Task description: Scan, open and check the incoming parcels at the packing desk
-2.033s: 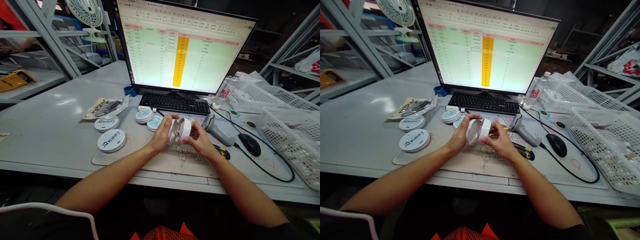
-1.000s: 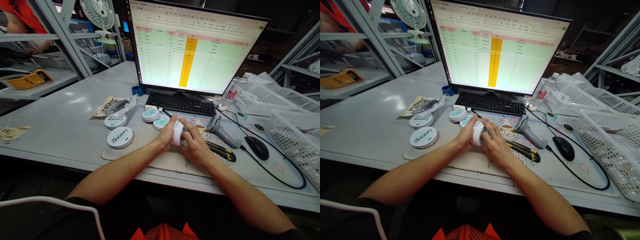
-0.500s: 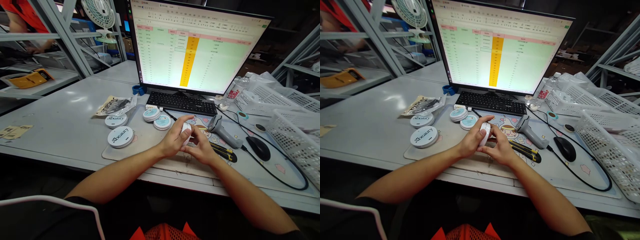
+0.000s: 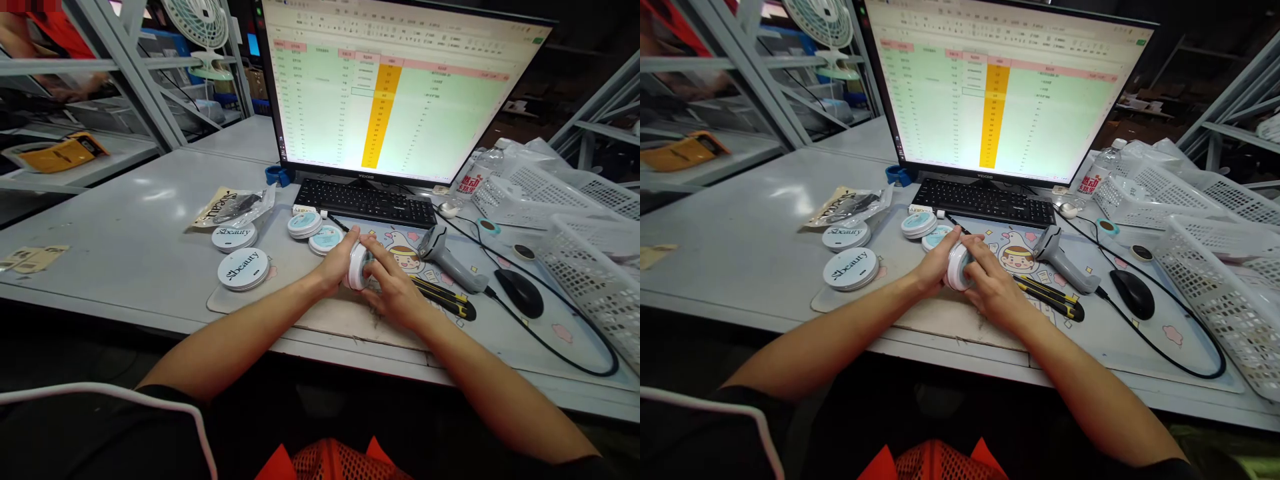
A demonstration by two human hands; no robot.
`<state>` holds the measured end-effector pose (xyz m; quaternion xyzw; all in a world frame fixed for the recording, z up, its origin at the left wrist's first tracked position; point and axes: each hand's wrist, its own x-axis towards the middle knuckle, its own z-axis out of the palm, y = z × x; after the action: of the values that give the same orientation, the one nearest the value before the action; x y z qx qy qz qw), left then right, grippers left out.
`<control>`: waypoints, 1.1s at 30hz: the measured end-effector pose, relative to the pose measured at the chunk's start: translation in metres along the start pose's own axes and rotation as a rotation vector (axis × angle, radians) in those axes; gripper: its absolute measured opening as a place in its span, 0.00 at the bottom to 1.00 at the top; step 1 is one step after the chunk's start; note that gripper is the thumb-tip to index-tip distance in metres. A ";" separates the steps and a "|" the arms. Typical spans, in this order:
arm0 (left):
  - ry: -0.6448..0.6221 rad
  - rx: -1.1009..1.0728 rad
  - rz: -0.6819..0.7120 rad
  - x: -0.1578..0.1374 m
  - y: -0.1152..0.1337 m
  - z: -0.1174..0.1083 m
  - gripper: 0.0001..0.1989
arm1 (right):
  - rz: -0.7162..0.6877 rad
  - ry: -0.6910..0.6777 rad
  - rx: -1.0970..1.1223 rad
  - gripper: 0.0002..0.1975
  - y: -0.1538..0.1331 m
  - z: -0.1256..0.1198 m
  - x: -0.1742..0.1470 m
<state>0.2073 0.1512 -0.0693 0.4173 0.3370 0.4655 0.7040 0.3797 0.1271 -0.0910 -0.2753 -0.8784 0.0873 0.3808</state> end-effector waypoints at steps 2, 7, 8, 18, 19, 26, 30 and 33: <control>0.003 0.199 0.261 -0.004 -0.002 0.001 0.36 | 0.172 0.060 0.179 0.17 -0.003 0.001 0.002; -0.186 0.662 0.915 -0.013 -0.005 0.001 0.29 | 0.463 0.159 0.651 0.27 -0.018 -0.001 0.012; -0.198 0.684 0.952 -0.013 -0.005 0.000 0.27 | 0.473 0.163 0.688 0.27 -0.021 -0.002 0.013; -0.167 0.743 1.173 -0.015 -0.005 0.001 0.26 | 0.509 0.165 0.915 0.26 -0.024 -0.003 0.009; -0.159 0.744 1.155 -0.014 -0.006 0.000 0.27 | 0.543 0.177 0.974 0.26 -0.022 -0.002 0.009; -0.228 0.582 0.781 -0.010 0.006 -0.007 0.38 | 0.815 0.271 1.337 0.36 -0.012 -0.024 0.021; 0.048 0.802 0.823 0.002 0.028 -0.028 0.28 | 0.853 0.287 1.355 0.42 -0.006 -0.039 0.022; 0.394 1.258 0.620 0.017 0.044 -0.059 0.28 | 0.836 0.318 1.333 0.42 -0.003 -0.042 0.020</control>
<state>0.1453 0.1932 -0.0562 0.7277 0.5275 0.4284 0.0930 0.3971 0.1333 -0.0481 -0.3052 -0.4009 0.6887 0.5214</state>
